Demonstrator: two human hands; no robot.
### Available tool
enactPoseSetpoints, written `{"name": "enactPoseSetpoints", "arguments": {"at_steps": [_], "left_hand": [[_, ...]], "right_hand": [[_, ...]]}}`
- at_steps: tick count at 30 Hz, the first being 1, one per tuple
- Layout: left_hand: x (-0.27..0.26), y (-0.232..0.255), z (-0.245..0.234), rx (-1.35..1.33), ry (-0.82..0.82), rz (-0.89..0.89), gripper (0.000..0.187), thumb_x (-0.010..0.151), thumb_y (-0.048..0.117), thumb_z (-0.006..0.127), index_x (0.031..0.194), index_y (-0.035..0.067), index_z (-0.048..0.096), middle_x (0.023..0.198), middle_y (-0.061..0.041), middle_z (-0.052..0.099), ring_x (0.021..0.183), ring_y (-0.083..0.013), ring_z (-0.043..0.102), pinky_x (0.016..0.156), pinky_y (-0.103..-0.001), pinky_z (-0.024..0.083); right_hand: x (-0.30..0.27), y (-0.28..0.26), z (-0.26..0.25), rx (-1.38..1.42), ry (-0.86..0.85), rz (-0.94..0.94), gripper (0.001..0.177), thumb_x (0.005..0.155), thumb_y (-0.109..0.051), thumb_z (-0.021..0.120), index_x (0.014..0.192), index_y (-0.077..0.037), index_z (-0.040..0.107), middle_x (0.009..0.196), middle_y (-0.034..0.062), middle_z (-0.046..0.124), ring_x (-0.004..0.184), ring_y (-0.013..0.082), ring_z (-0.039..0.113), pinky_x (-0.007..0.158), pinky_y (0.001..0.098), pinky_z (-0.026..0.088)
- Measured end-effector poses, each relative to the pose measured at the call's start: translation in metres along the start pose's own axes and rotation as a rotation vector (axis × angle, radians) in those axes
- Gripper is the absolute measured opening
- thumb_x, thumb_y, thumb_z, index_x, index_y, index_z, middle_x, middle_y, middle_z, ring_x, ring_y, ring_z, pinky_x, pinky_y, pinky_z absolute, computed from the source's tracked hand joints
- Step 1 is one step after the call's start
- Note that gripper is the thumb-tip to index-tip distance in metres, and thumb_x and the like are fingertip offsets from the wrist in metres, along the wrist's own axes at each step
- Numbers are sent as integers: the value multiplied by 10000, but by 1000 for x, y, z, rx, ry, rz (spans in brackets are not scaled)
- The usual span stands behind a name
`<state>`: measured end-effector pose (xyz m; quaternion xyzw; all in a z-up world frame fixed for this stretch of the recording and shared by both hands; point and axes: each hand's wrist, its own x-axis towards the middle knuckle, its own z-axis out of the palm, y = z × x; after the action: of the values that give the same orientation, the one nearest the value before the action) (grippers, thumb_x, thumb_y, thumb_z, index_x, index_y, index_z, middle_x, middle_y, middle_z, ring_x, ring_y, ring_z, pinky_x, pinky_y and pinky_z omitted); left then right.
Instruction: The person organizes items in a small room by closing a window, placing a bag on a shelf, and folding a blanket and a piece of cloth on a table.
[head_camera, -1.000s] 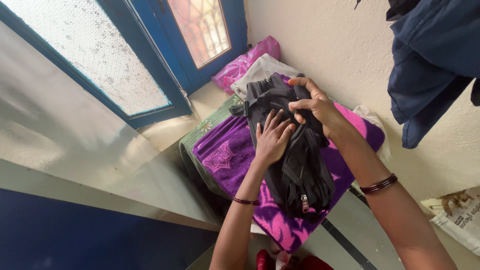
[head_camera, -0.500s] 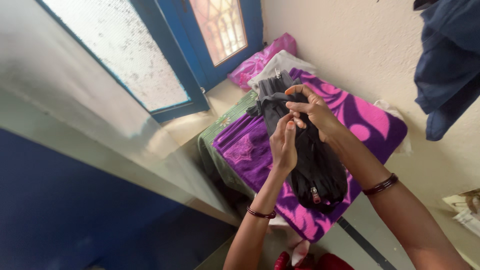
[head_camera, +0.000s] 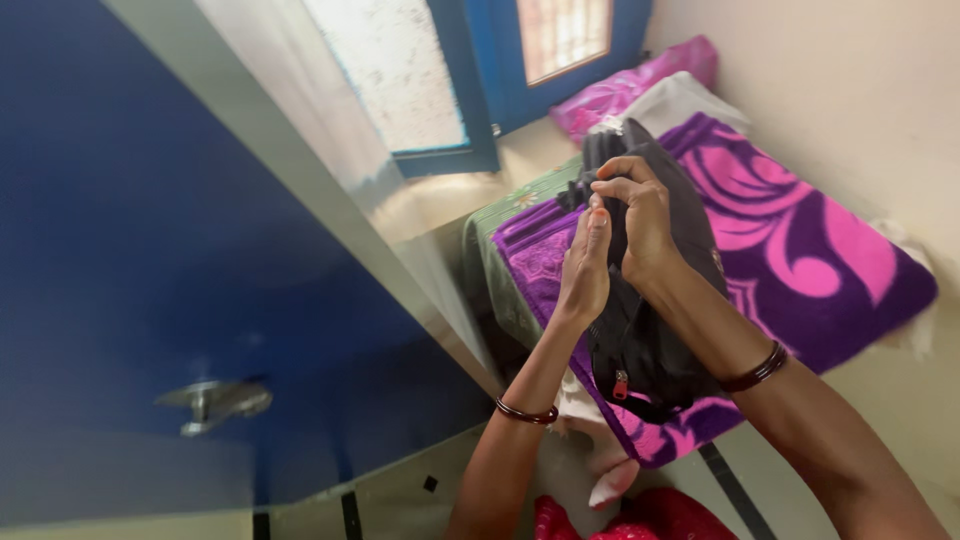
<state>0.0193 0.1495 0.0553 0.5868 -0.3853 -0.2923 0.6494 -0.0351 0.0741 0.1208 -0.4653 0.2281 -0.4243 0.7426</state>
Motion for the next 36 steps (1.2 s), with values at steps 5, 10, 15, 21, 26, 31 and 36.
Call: {"name": "enactPoseSetpoints", "arguments": {"at_steps": [5,10,15,21,26,31,36], "left_hand": [[19,-2,16,-217,46,89,767,1075,590,356,1618,59,250,1691,-184,269,1596,-277,214,1288,-386,181],[12,25,43,-203,153,200,642,1107,491,423,1520,0,458,1474,-205,524,1423,-262,456,1188,-349,339],[-25,64,51,-224,294,268,556,1117,387,497,1497,-19,487,1352,-113,597,1314,-163,537,1102,-273,423],[-85,108,21,-267,347,236,598,1113,400,560,1436,-98,489,1213,-173,594,1164,-196,570,944,-302,470],[-164,137,-25,102,565,87,703,1024,519,564,1370,-90,620,1166,-210,713,1106,-257,694,918,-335,548],[-246,148,-66,287,696,68,788,999,593,590,1410,-79,572,1300,-192,663,1250,-244,613,1063,-345,469],[-329,168,-90,655,849,-351,699,752,628,693,1090,18,746,812,-146,778,742,-228,751,671,-370,562]], "right_hand": [[4,-12,0,77,-50,-55,205,852,52,572,1020,-58,613,814,72,626,711,154,644,682,272,548],[-10,-45,-14,159,-189,-101,267,872,83,563,1111,-35,580,894,107,657,782,188,672,750,287,571],[-37,-64,-14,272,-391,-12,248,938,57,530,1173,-17,559,953,149,654,812,222,663,783,330,571],[-77,-71,7,495,-718,200,322,1028,30,499,1348,-7,509,1148,212,661,1008,294,666,930,416,580],[-143,-71,43,470,-908,302,413,1012,-62,496,1419,-24,445,1297,272,638,1199,330,658,1054,455,562],[-204,-44,81,495,-1092,446,540,1032,-140,548,1522,1,372,1411,213,534,1377,303,534,1226,455,420],[-260,0,116,347,-1240,515,702,989,-218,541,1585,28,264,1545,178,452,1488,261,433,1248,406,298]]}}
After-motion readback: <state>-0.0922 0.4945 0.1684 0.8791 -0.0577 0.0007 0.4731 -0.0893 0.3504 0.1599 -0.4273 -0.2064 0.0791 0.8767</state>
